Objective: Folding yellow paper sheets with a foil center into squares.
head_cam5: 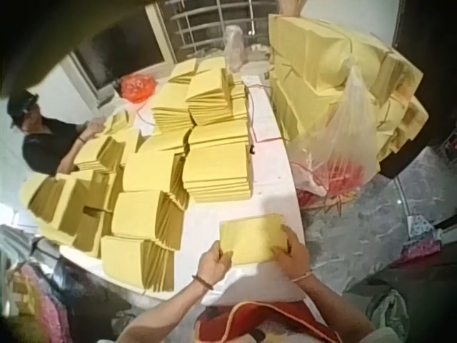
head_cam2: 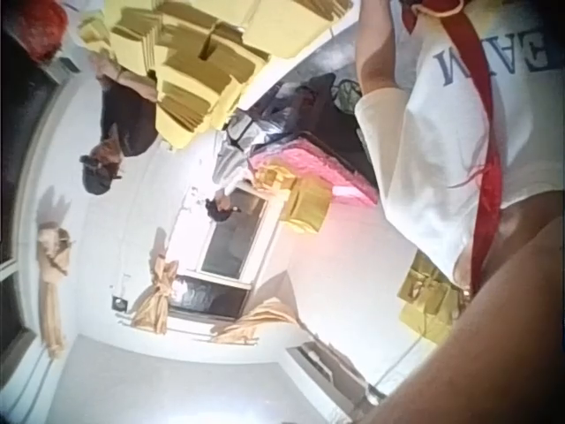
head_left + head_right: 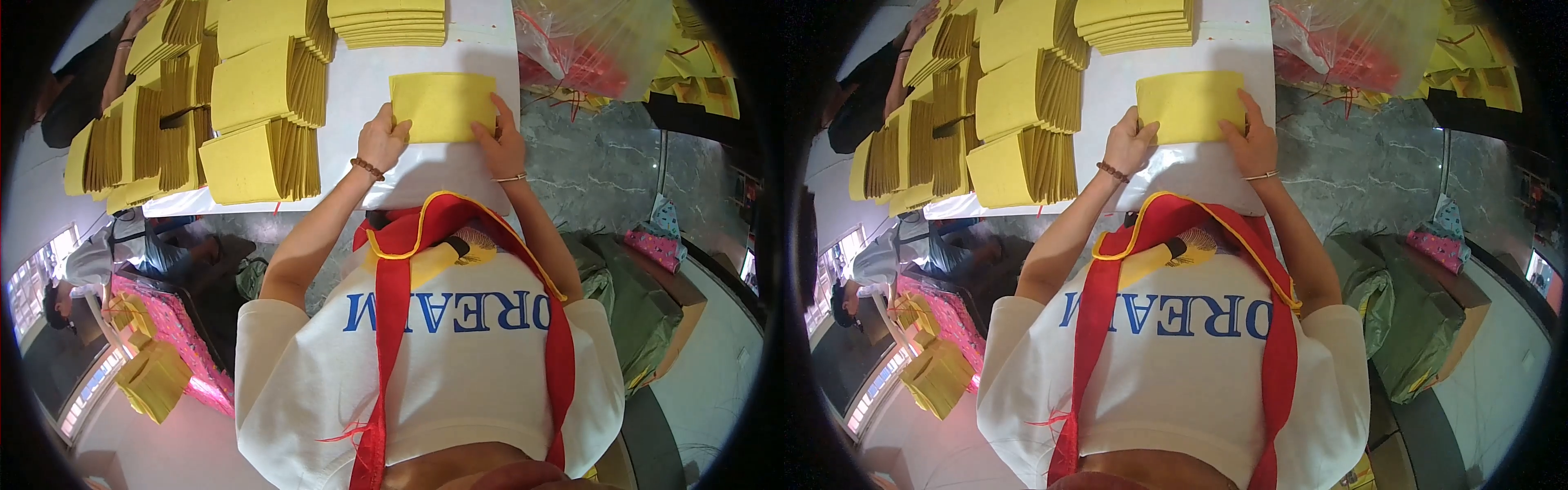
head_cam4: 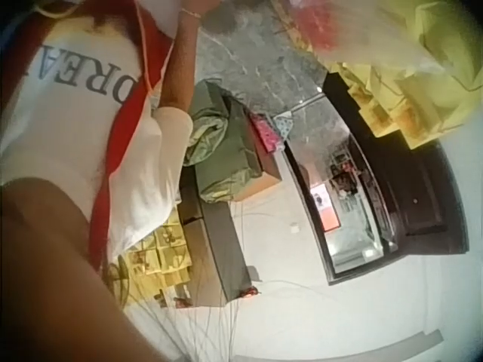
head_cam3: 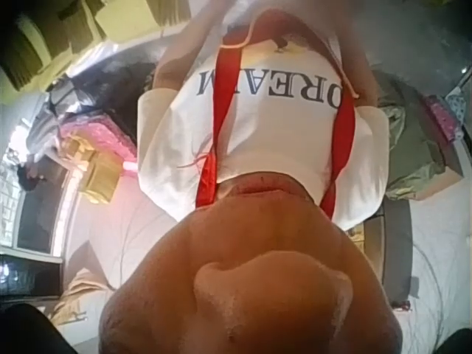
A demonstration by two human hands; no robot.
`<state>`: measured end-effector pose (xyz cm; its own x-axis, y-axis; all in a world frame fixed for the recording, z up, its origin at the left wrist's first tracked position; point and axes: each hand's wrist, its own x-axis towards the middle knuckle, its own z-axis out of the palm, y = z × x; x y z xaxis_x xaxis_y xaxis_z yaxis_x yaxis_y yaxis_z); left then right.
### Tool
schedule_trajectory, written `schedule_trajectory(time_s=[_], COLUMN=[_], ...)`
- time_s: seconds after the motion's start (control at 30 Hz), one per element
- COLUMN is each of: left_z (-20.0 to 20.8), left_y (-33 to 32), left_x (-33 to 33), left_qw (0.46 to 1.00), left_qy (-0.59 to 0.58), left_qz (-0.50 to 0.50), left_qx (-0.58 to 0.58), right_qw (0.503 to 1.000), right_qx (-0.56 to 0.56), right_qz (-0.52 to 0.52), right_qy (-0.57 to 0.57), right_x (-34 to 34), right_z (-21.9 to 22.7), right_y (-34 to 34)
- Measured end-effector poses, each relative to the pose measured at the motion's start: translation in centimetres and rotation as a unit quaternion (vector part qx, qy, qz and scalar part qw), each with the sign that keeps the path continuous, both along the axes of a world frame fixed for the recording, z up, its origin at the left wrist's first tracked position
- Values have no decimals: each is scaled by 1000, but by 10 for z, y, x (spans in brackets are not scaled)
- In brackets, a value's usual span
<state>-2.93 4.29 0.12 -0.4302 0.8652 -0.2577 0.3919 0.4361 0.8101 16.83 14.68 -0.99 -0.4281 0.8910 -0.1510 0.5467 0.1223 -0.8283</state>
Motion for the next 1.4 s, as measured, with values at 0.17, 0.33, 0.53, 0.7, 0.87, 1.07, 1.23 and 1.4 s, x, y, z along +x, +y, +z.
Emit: schedule_trajectory(time_s=[0.17, 0.33, 0.53, 0.7, 0.87, 1.07, 1.23, 1.4], left_z=[-6, -3, -4, 9, 15, -22, -24, -16], left_y=[5, 12, 13, 12, 26, 33, 32, 38], left_x=[-5, -11, -14, -9, 18, 27, 27, 26], left_qw=[1000, 999, 999, 996, 896, 871, 876, 871], left_qy=[8, 20, 1, 73, 395, 408, 403, 403], left_qz=[18, 2, 42, 39, -126, -230, -234, -271], left_qx=[12, -31, -11, -12, 157, 148, 125, 72], right_qw=[996, 994, 989, 988, 988, 986, 975, 904], right_qx=[85, 72, 103, 108, 110, 58, 157, 327], right_qz=[12, 3, -20, -21, -15, 1, 31, 193], right_qy=[10, -80, -100, -112, -111, -156, -153, -199], right_x=[-4, -10, -17, -16, -17, -19, -15, -11], right_z=[-11, -6, -7, -11, -6, 6, 4, -18], right_y=[4, 6, 3, 7, 6, 6, -4, -11])
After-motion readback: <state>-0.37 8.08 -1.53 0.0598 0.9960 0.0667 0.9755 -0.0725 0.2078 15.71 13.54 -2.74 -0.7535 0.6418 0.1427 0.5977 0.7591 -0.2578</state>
